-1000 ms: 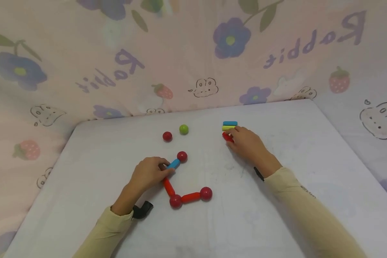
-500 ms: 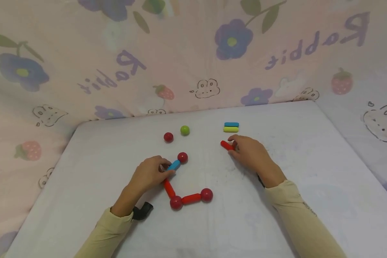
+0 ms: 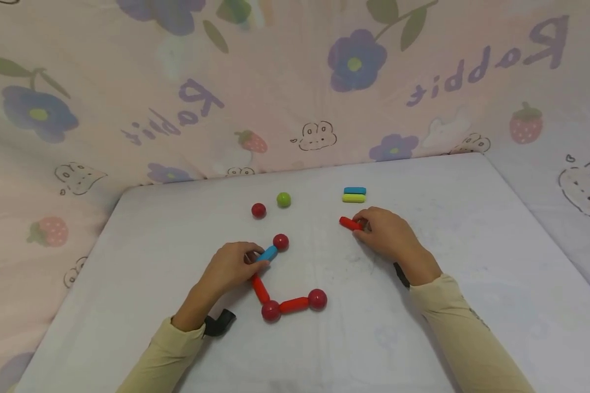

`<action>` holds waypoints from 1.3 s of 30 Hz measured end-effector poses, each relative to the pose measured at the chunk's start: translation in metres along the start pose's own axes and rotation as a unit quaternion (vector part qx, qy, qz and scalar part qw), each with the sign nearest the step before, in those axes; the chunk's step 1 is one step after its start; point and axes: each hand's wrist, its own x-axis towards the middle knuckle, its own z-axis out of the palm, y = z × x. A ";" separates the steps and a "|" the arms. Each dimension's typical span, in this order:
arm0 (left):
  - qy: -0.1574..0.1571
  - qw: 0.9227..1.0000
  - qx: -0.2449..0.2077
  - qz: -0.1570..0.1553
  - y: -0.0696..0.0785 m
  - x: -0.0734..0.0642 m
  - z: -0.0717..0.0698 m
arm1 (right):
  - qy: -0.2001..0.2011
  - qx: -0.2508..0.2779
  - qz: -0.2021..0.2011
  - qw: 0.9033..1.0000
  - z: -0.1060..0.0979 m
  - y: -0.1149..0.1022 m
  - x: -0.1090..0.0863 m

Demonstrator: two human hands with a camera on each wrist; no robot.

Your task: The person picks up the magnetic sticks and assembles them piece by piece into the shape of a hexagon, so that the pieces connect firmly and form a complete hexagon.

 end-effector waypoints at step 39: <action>-0.008 1.000 0.015 0.000 0.000 0.001 0.002 | -0.005 0.009 -0.006 1.000 0.000 0.009 0.002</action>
